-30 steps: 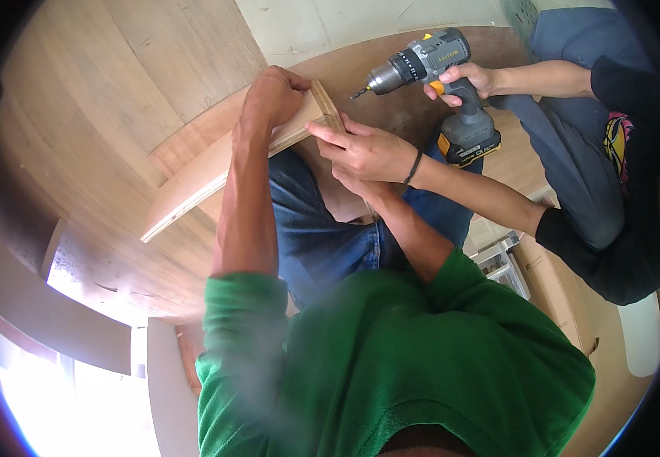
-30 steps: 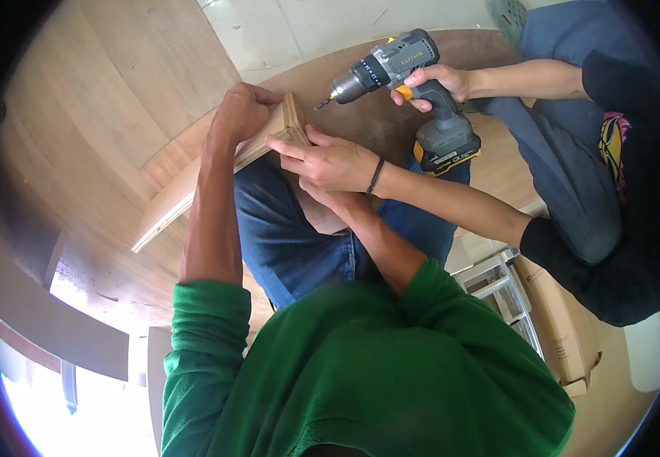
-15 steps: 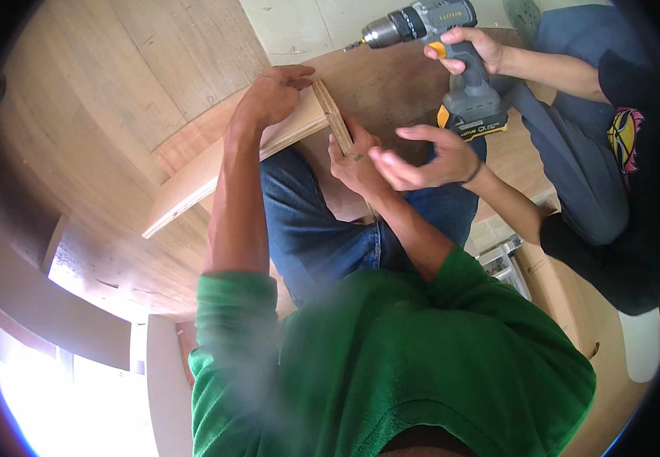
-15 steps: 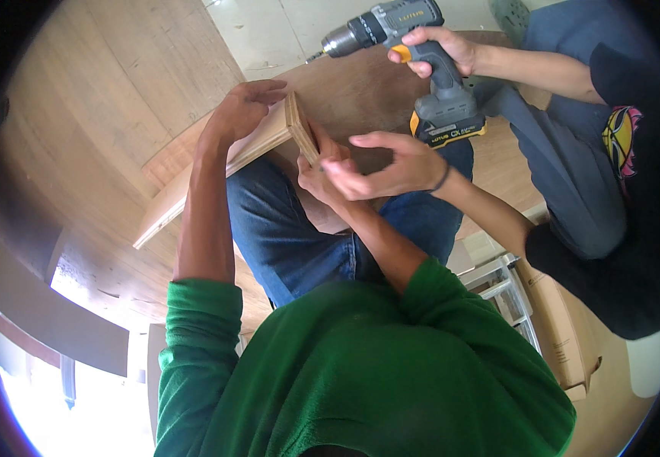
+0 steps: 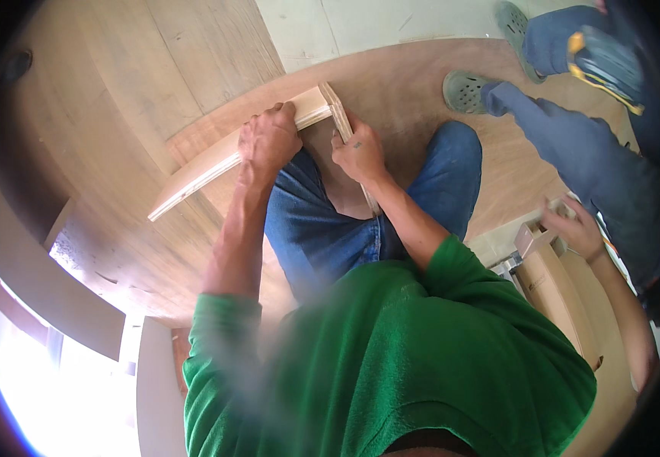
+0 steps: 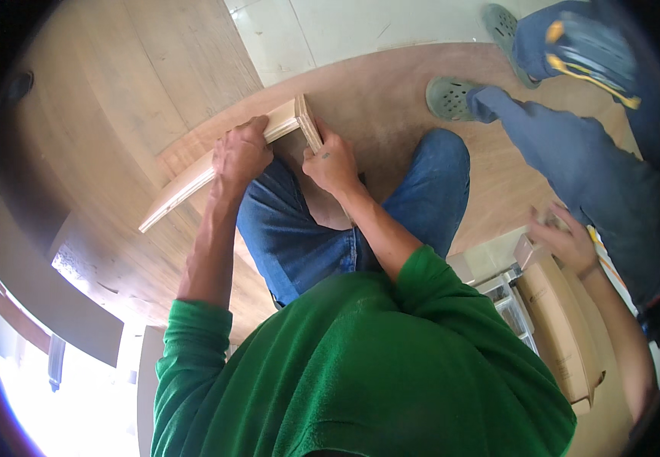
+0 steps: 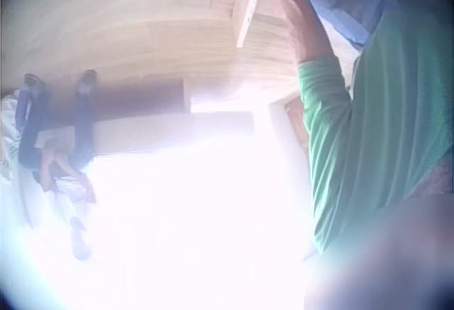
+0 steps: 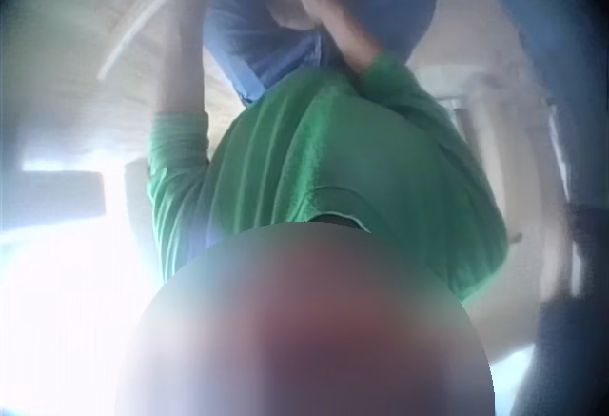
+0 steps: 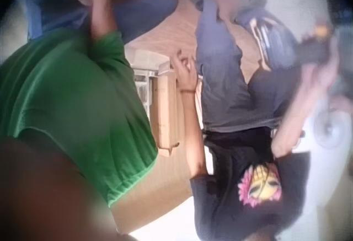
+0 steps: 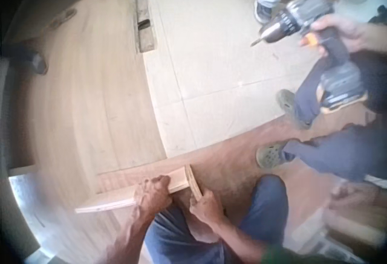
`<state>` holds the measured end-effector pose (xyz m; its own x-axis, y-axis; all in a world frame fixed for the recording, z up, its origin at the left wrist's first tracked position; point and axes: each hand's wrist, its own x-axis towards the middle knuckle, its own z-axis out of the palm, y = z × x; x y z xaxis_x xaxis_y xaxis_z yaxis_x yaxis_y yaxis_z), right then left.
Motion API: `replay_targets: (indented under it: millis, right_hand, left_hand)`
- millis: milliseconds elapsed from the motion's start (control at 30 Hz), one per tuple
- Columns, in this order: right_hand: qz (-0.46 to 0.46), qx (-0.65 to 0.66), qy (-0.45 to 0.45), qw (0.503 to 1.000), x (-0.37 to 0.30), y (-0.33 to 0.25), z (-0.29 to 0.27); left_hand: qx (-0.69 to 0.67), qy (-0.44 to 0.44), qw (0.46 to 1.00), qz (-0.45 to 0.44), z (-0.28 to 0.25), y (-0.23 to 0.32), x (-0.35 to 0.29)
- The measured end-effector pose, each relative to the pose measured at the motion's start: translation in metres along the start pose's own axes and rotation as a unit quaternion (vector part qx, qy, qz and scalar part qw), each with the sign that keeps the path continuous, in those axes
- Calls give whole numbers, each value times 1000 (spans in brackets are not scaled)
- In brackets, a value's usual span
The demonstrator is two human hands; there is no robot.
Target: The person assembles a wooden frame by aligning pieces and securing them with screws. A coworker uses a power drill to fasten the screws while the person holds the frame steady.
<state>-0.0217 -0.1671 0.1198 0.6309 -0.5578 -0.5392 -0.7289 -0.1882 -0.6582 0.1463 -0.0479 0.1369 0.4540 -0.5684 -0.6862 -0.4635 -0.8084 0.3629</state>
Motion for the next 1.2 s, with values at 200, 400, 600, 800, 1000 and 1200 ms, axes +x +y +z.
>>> replay_targets:
  millis: [200,400,600,800,1000,1200]
  right_hand:
    - [-25,13,13,1000,0,9,5]
    - [-17,22,0,1000,-2,7,2]
    - [-6,16,-9,1000,0,12,6]
    - [-8,54,-12,998,2,15,7]
    - [-13,46,-8,999,-1,14,6]
    - [60,75,-48,994,-2,13,3]
  left_hand:
    - [20,91,992,83,22,-15,-1]
    - [28,75,996,49,20,-9,0]
    - [36,73,996,34,20,-8,-3]
    - [32,73,996,41,20,-7,-2]
    - [39,57,997,45,22,-11,0]
    - [-120,380,908,129,8,38,-49]
